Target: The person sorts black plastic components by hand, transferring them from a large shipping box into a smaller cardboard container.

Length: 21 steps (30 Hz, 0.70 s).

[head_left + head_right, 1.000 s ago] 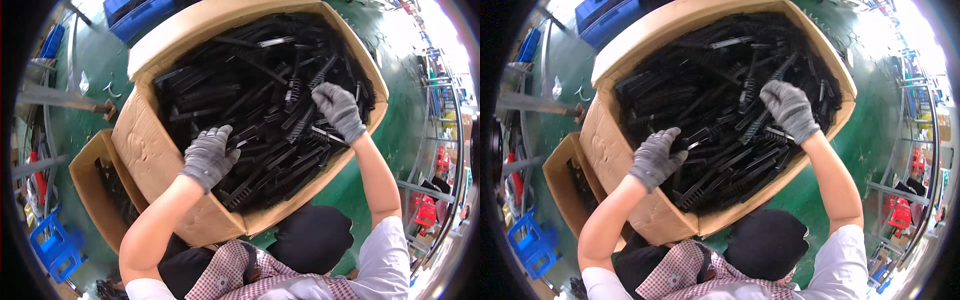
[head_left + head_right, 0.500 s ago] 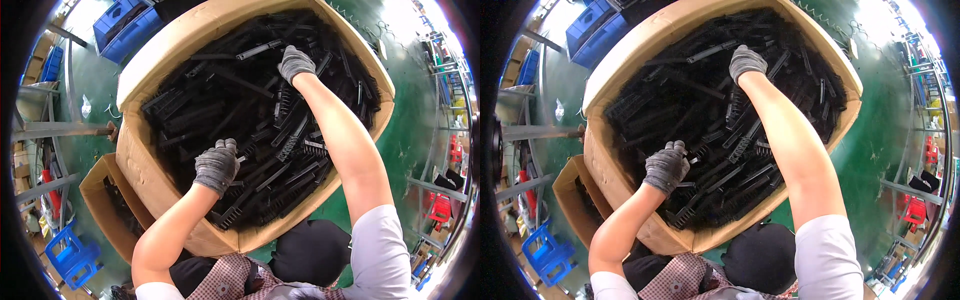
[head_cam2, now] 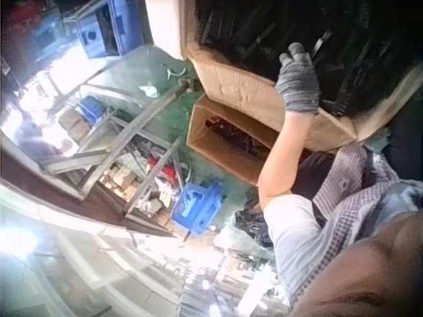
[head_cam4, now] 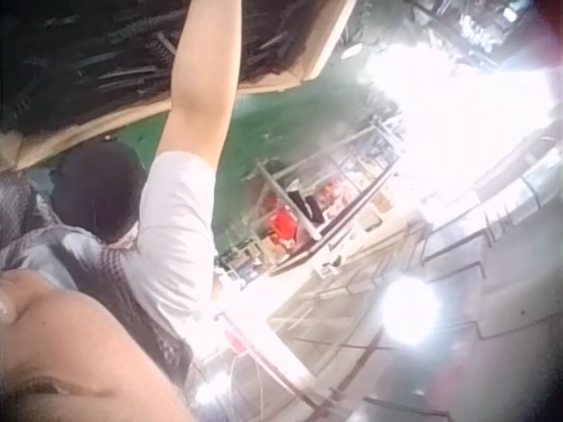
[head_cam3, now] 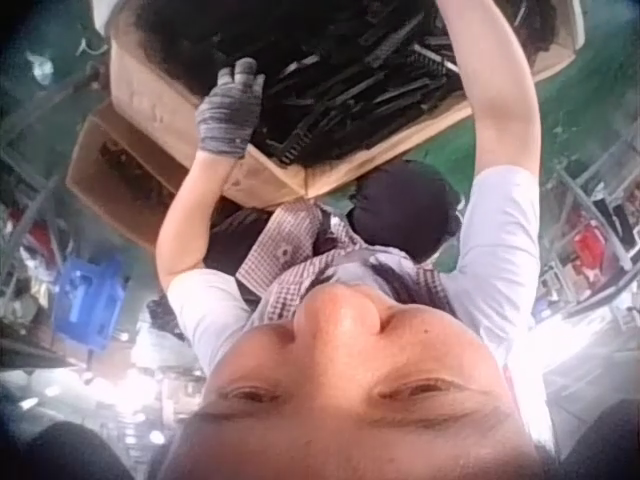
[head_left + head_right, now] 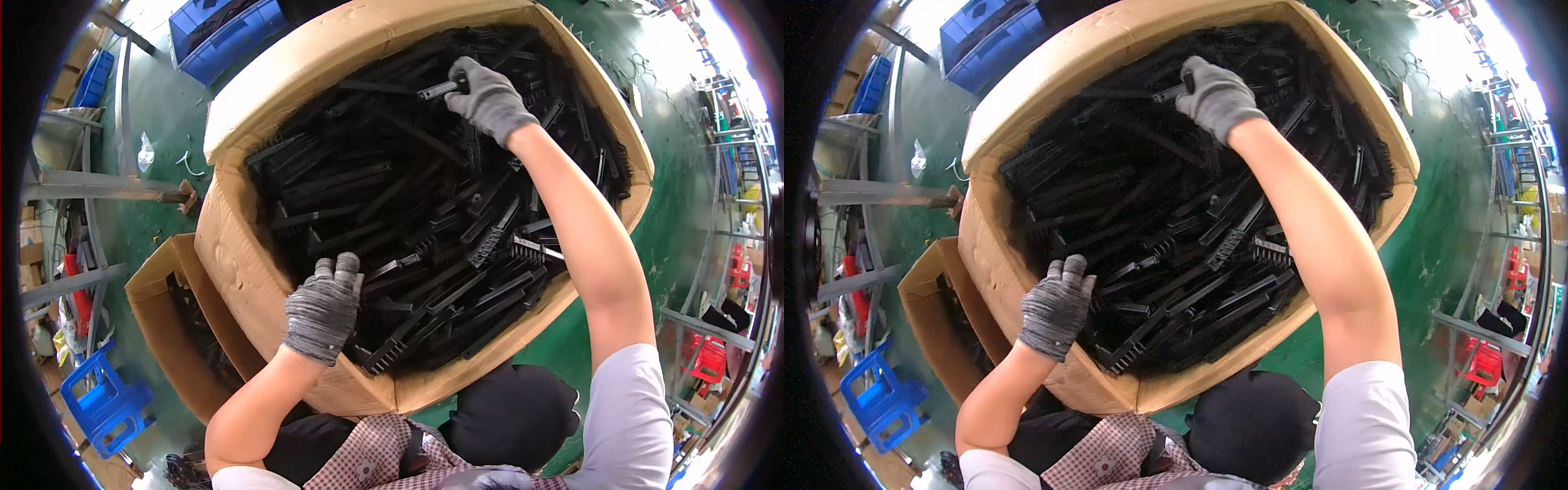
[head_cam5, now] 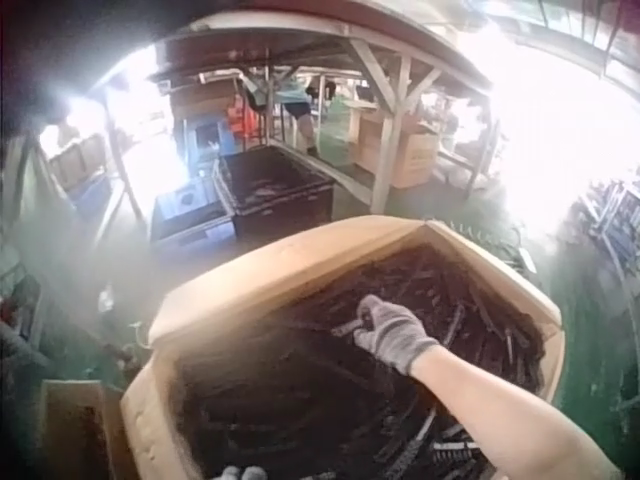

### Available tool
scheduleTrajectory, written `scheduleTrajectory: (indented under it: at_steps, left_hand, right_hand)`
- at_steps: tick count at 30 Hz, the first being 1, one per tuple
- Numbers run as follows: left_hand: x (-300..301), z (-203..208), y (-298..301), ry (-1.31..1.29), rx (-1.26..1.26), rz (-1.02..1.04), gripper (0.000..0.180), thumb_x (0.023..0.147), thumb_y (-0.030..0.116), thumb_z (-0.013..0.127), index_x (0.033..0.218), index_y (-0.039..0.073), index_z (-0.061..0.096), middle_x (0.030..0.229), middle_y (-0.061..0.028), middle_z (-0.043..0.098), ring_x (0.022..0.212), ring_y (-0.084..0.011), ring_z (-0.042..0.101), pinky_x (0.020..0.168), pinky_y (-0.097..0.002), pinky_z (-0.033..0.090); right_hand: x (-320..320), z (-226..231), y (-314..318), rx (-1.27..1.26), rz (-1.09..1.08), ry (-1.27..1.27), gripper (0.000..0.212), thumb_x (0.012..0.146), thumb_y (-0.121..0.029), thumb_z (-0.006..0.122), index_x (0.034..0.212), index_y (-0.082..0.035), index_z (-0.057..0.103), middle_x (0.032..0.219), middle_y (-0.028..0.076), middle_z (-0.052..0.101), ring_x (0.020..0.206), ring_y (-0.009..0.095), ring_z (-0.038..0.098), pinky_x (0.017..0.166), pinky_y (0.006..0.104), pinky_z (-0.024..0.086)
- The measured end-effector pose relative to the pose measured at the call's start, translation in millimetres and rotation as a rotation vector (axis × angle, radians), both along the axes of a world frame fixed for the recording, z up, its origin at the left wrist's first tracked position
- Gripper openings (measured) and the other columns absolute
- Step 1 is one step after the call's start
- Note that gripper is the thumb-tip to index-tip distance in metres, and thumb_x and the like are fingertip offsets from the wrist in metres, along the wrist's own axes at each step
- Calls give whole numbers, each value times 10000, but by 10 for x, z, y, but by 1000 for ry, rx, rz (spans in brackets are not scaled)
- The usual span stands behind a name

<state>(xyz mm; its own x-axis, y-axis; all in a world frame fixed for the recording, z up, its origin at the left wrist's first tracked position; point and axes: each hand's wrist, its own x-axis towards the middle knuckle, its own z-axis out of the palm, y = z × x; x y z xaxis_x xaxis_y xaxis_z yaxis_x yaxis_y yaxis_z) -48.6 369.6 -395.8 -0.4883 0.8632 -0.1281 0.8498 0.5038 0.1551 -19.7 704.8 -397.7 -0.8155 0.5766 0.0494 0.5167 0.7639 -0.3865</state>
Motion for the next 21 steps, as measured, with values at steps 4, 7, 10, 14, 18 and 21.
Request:
scheduleTrajectory:
  at_steps: [4, 7, 10, 14, 18, 21]
  left_hand:
    - [-7, 42, -47, -72, -62, 8, 223, 833, 223, 526, 1016, 100, 490, 796, -114, 565, 576, -288, 584, 462, -388, 477]
    - [-48, 79, -136, -163, 24, 37, 202, 836, 208, 518, 998, 89, 494, 770, -115, 561, 578, -304, 577, 468, -391, 474]
    - [-118, 269, -287, -171, 212, 47, 160, 801, 158, 574, 934, 87, 519, 783, -117, 576, 632, -305, 582, 516, -377, 479]
    - [-383, 801, -487, -213, 512, -59, 166, 780, 113, 603, 922, 70, 529, 800, -111, 585, 610, -266, 594, 498, -329, 482]
    - [-602, 922, -834, -642, 942, 135, 158, 786, 18, 605, 902, 29, 497, 829, -100, 570, 650, -181, 600, 555, -267, 504]
    - [-752, 926, -1229, -607, 1072, 367, 168, 818, 19, 581, 938, 43, 466, 888, -70, 558, 672, -135, 593, 546, -246, 512]
  right_hand:
    - [-368, -110, -53, 175, 46, -329, 360, 691, -203, 631, 1015, -75, 540, 907, 167, 610, 875, 338, 582, 755, 406, 471]
    - [-441, -203, -62, 264, 68, -541, 336, 686, -231, 642, 987, -95, 582, 932, 135, 615, 897, 315, 585, 744, 403, 485]
    - [-321, 117, -97, 406, 145, -353, 291, 726, -230, 625, 969, -78, 578, 906, 140, 617, 881, 298, 590, 754, 383, 475]
    - [65, 920, -384, 244, 135, 106, 241, 790, -271, 610, 920, -68, 601, 851, 121, 625, 817, 248, 605, 734, 343, 472]
    - [334, 1327, -611, -246, 152, 471, 238, 794, -190, 653, 992, -67, 605, 772, -1, 578, 740, 83, 519, 713, 219, 424]
    - [284, 1320, -897, -127, 8, 316, 221, 792, -157, 654, 980, -53, 605, 794, -14, 561, 749, 75, 511, 709, 215, 418]
